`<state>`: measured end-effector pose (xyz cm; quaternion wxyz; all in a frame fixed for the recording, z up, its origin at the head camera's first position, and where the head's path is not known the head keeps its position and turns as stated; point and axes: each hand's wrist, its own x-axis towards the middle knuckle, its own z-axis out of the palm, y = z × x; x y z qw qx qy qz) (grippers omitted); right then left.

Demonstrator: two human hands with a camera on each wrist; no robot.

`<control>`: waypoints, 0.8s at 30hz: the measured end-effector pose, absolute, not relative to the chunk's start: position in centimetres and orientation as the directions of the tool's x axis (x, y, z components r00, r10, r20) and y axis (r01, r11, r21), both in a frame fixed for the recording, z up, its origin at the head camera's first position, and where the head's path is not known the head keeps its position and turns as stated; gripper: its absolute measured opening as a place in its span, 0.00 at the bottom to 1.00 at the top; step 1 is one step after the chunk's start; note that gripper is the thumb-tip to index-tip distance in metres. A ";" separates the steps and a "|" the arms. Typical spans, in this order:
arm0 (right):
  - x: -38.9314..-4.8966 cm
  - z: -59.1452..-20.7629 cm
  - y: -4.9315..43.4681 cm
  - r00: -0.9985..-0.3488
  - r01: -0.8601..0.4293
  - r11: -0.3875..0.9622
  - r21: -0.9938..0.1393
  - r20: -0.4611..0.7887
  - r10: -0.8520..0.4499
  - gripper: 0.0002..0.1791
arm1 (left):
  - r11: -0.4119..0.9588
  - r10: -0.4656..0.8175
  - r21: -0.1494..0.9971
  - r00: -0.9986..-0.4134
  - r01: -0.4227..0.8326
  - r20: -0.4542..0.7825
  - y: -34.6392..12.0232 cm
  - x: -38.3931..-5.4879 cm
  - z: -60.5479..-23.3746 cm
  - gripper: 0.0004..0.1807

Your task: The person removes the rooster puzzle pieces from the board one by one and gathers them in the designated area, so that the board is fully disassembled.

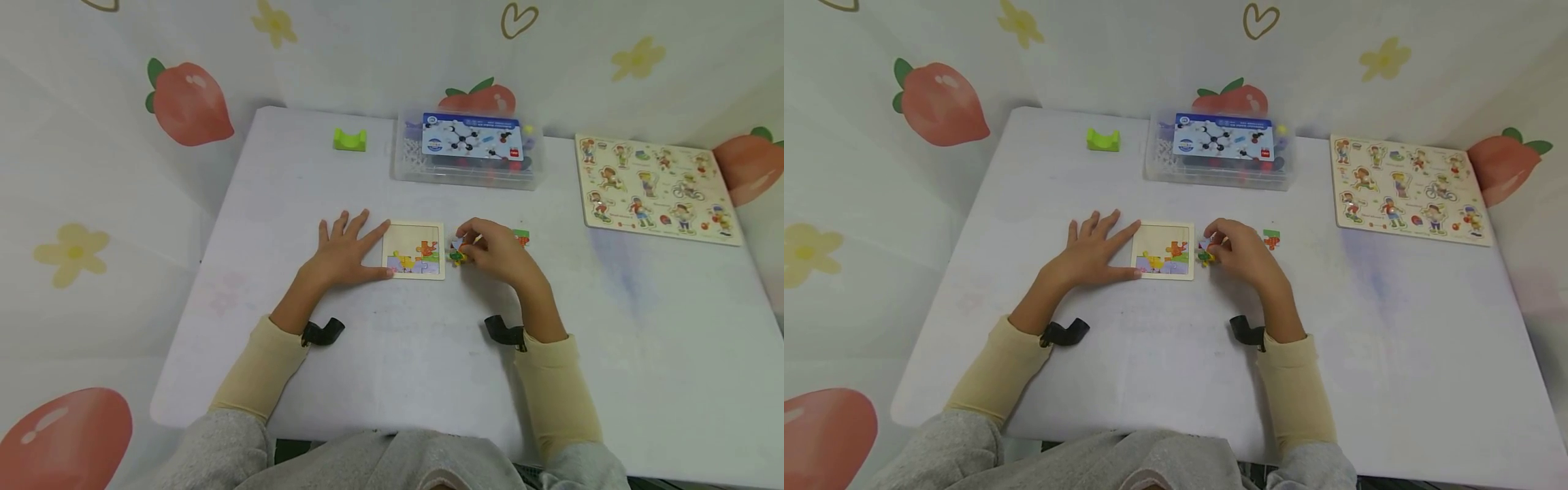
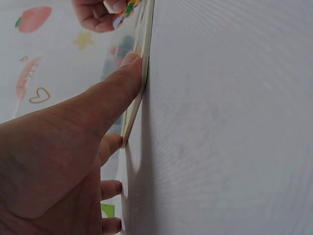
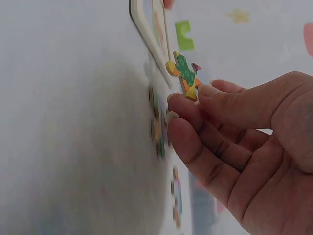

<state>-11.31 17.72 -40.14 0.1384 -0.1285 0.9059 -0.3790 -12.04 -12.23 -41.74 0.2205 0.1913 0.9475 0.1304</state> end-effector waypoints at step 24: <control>-10.9 -40.3 22.8 -0.954 -0.055 0.737 -0.673 -0.183 -0.238 0.11 | 0.894 0.420 0.329 -0.825 0.304 -0.378 -12.3 -12.1 -42.1 0.53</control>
